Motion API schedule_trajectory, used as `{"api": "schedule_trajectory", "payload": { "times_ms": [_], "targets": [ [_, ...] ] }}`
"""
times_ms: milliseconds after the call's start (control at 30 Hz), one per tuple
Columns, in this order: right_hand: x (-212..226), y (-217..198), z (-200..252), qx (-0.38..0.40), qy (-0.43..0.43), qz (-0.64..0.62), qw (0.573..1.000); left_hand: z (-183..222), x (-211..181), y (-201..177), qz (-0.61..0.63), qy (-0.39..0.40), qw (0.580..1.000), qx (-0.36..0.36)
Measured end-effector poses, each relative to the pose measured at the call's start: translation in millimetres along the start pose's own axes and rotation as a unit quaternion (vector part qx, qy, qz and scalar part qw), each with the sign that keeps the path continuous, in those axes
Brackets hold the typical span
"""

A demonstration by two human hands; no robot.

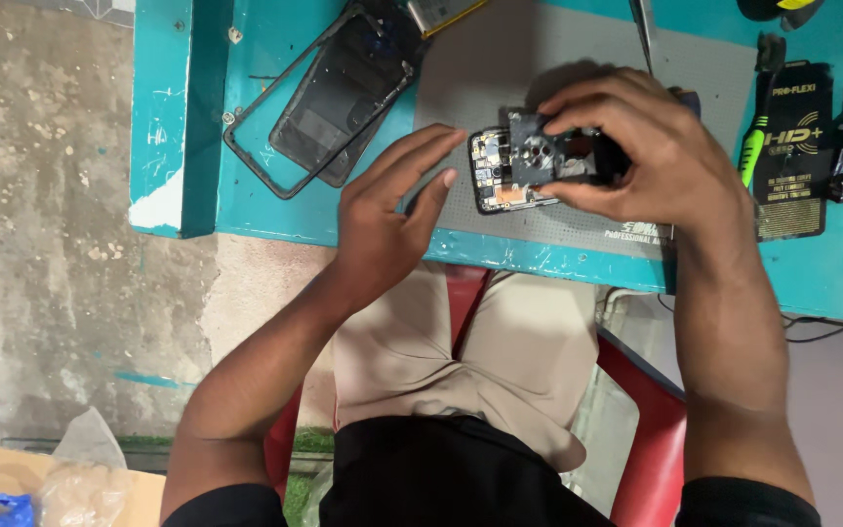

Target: The person disassembles a mobile phone using a screwdriver and by hand, removing the back panel and internal circuitry components.

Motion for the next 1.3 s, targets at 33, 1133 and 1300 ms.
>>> {"api": "schedule_trajectory", "payload": {
  "times_ms": [33,1133,1300],
  "targets": [
    [1,2,-1,0.006,-0.001,-0.004,1.0,0,0,1,-0.001,0.003,1.0,0.004],
    [-13,26,-1,0.034,-0.024,-0.009,0.999,-5,2,13,-0.082,0.043,0.992,0.091],
    [-13,26,-2,0.044,-0.035,-0.012,0.998,-5,3,14,-0.092,0.045,0.99,0.101]
  ]
}}
Point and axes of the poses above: each hand's wrist, its own z-axis away from the middle knuckle, its own y-axis out of the palm, x = y × z, the point moved 3 cm from there along -z, towards the middle knuckle, and after that the axes turned 7 degrees about -z, right-handed, at the moved point
